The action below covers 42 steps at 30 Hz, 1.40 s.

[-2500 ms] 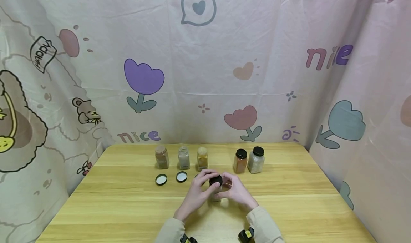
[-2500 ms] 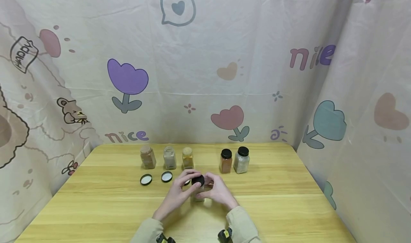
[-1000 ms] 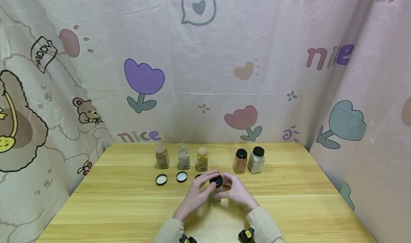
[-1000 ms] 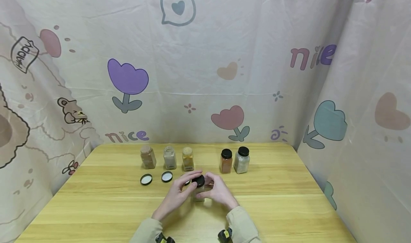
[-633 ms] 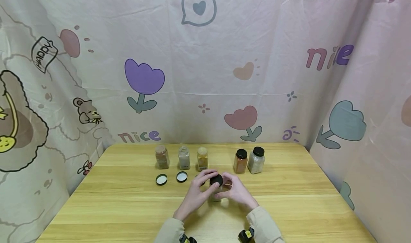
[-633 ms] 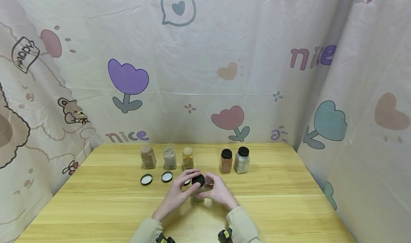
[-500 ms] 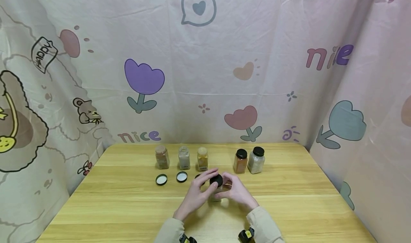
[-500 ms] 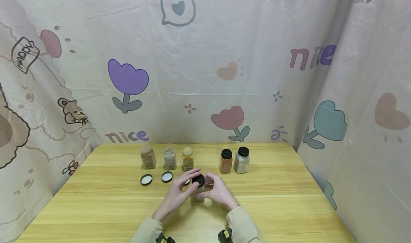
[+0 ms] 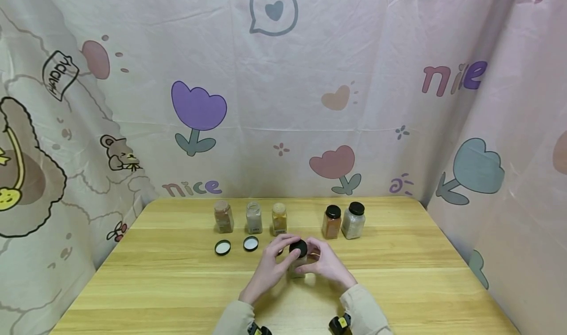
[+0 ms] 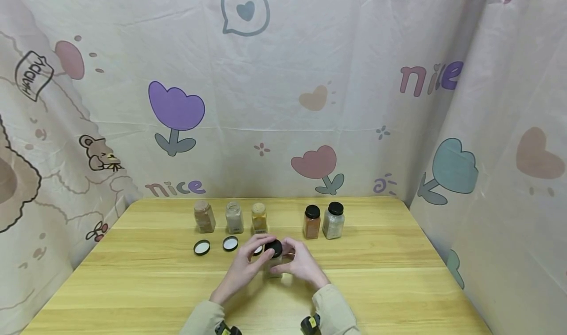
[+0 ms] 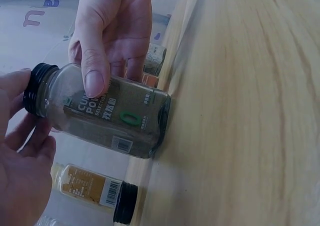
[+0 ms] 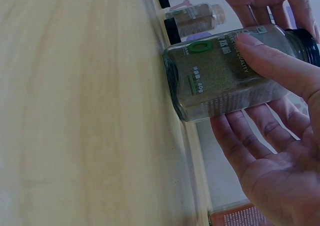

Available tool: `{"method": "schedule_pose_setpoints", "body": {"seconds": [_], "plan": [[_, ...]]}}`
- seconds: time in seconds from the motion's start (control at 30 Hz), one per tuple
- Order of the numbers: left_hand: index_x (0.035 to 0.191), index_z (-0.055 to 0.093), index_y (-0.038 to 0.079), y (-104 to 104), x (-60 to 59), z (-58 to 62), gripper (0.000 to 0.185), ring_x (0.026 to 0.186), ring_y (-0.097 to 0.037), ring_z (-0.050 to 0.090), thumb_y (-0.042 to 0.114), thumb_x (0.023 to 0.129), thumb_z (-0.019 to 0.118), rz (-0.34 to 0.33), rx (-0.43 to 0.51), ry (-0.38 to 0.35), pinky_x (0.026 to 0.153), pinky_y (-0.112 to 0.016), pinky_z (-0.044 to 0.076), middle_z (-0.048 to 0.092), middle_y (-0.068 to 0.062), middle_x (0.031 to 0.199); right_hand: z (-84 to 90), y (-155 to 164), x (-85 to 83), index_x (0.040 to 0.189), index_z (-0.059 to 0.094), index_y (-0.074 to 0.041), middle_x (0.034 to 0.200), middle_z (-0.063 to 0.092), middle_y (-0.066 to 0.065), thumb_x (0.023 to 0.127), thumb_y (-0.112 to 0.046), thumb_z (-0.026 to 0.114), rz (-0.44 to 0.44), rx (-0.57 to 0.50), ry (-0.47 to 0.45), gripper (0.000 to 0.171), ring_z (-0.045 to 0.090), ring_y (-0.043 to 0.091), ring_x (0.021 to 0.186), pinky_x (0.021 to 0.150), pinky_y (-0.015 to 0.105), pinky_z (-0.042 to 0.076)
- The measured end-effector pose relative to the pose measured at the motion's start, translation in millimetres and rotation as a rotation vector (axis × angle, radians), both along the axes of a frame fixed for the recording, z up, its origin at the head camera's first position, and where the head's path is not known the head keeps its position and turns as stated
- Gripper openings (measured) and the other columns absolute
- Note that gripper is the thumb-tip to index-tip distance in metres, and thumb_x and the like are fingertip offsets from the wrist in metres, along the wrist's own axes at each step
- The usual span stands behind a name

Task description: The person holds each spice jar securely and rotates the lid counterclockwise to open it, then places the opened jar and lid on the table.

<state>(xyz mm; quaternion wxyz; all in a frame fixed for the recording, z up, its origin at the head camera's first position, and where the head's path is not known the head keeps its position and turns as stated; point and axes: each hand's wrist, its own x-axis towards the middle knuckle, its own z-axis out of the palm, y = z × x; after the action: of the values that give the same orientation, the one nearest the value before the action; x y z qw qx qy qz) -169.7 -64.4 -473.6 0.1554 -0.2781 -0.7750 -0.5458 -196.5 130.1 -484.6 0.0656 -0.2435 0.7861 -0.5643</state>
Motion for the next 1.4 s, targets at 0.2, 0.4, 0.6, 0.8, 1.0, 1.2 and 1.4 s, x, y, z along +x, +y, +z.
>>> {"method": "schedule_pose_setpoints", "body": {"seconds": [0.2, 0.4, 0.6, 0.8, 1.0, 1.2, 1.4], "plan": [[0.127, 0.069, 0.015, 0.4, 1.3, 1.5, 0.028, 0.123, -0.03, 0.063, 0.018, 0.1, 0.064, 0.009, -0.006, -0.014, 0.101, -0.038, 0.055, 0.065, -0.007, 0.135, 0.3, 0.3, 0.0, 0.114, 0.062, -0.002, 0.101, 0.065, 0.007, 0.075, -0.008, 0.087, 0.002, -0.003, -0.004, 0.046, 0.065, 0.011, 0.093, 0.089, 0.021, 0.055], [0.131, 0.065, 0.004, -0.6, 1.6, 2.4, 0.03, 0.135, -0.037, 0.054, 0.012, 0.104, 0.054, -0.086, -0.006, -0.007, 0.111, -0.028, 0.047, 0.058, -0.015, 0.145, 0.7, 0.5, 0.4, 0.113, 0.062, -0.002, 0.103, 0.065, 0.01, 0.075, -0.008, 0.087, 0.004, -0.003, 0.006, 0.046, 0.063, 0.007, 0.093, 0.091, 0.021, 0.054], [0.128, 0.066, 0.0, 0.4, 0.2, 1.4, 0.029, 0.129, -0.036, 0.057, 0.008, 0.102, 0.055, -0.09, -0.014, 0.035, 0.11, -0.032, 0.048, 0.063, -0.015, 0.138, 0.2, 0.3, 0.4, 0.115, 0.062, -0.004, 0.102, 0.065, 0.007, 0.074, -0.008, 0.088, -0.002, 0.003, 0.011, 0.048, 0.063, 0.011, 0.094, 0.091, 0.02, 0.054], [0.125, 0.067, 0.003, 3.4, 0.1, 0.8, 0.028, 0.118, -0.031, 0.061, 0.012, 0.099, 0.063, -0.03, -0.012, 0.05, 0.1, -0.032, 0.054, 0.065, -0.011, 0.13, 1.1, 0.3, 0.4, 0.112, 0.062, -0.003, 0.098, 0.064, 0.004, 0.075, -0.008, 0.088, 0.006, -0.003, 0.012, 0.046, 0.062, 0.011, 0.092, 0.089, 0.02, 0.054], [0.129, 0.067, 0.007, 2.0, -0.9, -0.8, 0.028, 0.127, -0.035, 0.058, 0.008, 0.103, 0.054, -0.041, -0.011, 0.056, 0.107, -0.032, 0.05, 0.063, -0.013, 0.138, 1.2, 0.5, 0.5, 0.113, 0.062, -0.002, 0.103, 0.066, 0.01, 0.074, -0.007, 0.087, 0.002, 0.003, 0.008, 0.047, 0.062, 0.01, 0.092, 0.09, 0.02, 0.054], [0.132, 0.061, -0.003, -0.5, -2.9, -3.3, 0.032, 0.13, -0.036, 0.057, 0.001, 0.104, 0.047, -0.081, -0.018, 0.095, 0.114, -0.031, 0.046, 0.062, -0.023, 0.136, 1.4, -0.1, 0.5, 0.113, 0.062, -0.001, 0.104, 0.066, 0.012, 0.073, -0.006, 0.087, -0.001, 0.003, -0.01, 0.048, 0.063, 0.013, 0.095, 0.091, 0.019, 0.054], [0.133, 0.062, 0.003, -0.5, -2.3, -3.6, 0.032, 0.124, -0.032, 0.061, 0.006, 0.102, 0.055, -0.046, -0.005, 0.076, 0.105, -0.032, 0.054, 0.066, -0.016, 0.132, 1.1, 0.1, 0.7, 0.113, 0.063, -0.002, 0.102, 0.066, 0.01, 0.073, -0.007, 0.087, -0.005, 0.0, -0.007, 0.047, 0.062, 0.014, 0.093, 0.089, 0.02, 0.053]]}}
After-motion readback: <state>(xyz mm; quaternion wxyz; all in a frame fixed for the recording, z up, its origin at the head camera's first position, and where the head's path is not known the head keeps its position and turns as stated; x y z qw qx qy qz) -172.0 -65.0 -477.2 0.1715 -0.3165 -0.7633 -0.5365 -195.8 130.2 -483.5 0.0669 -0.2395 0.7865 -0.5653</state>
